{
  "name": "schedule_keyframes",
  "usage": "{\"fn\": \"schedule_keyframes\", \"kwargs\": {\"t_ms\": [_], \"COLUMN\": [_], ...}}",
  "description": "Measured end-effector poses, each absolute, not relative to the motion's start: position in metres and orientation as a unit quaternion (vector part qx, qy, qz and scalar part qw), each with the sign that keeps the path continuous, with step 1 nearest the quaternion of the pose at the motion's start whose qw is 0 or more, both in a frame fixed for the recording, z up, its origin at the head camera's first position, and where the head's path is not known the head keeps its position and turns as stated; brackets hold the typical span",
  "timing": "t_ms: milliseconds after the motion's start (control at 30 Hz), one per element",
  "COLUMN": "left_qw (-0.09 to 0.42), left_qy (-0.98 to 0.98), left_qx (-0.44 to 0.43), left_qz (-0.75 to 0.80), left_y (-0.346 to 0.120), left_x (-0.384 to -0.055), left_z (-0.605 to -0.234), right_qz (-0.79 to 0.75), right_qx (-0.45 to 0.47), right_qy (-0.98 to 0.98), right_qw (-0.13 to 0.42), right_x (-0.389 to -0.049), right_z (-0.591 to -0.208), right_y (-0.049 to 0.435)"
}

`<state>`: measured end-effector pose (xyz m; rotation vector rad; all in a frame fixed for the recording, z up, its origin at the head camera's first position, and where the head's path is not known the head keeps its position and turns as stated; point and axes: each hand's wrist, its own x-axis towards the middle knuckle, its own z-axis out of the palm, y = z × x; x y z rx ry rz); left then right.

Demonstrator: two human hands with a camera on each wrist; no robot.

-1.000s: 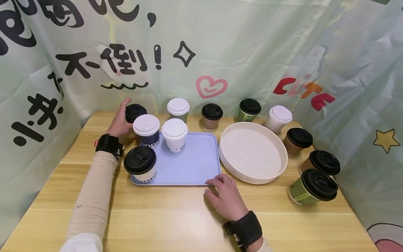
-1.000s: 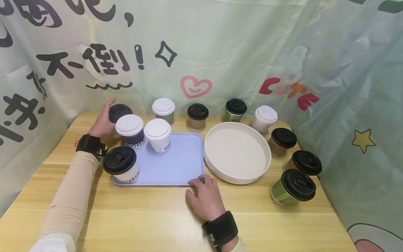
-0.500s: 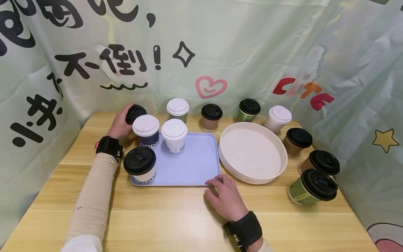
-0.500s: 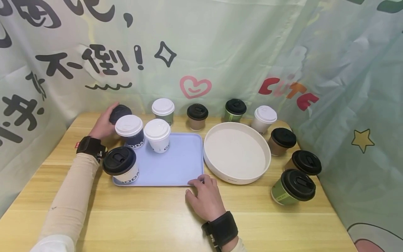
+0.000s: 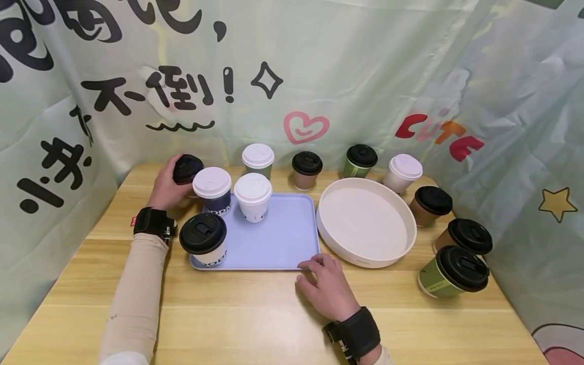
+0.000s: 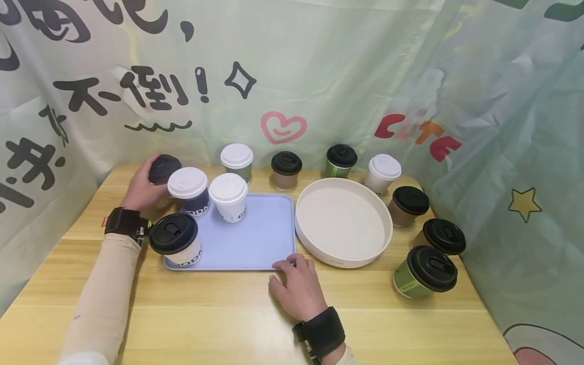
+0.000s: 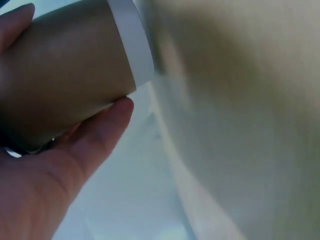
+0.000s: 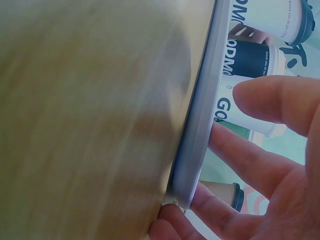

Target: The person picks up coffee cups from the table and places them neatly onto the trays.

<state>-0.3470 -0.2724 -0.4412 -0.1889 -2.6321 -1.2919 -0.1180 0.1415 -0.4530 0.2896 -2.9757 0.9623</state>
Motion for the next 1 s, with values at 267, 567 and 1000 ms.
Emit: {"fn": "schedule_keyframes", "kwargs": {"t_ms": [267,567,1000], "left_qw": [0.177,0.324,0.284], "left_qy": [-0.858,-0.811,-0.839], "left_qx": [0.021,0.003,-0.229], "left_qz": [-0.481,-0.488,-0.404], "left_y": [-0.273,-0.259,-0.204], "left_x": [-0.317,-0.269,-0.202], "left_z": [-0.4,-0.329,-0.278], "right_qz": [0.306,0.302,0.305], "right_qx": [0.095,0.097,0.094], "right_qy": [-0.947,-0.948,-0.948], "right_qw": [0.003,0.002,0.002], "right_x": [-0.117,-0.117,-0.118], "right_z": [-0.452,-0.454,-0.454], "right_y": [0.142,0.142,0.142]}}
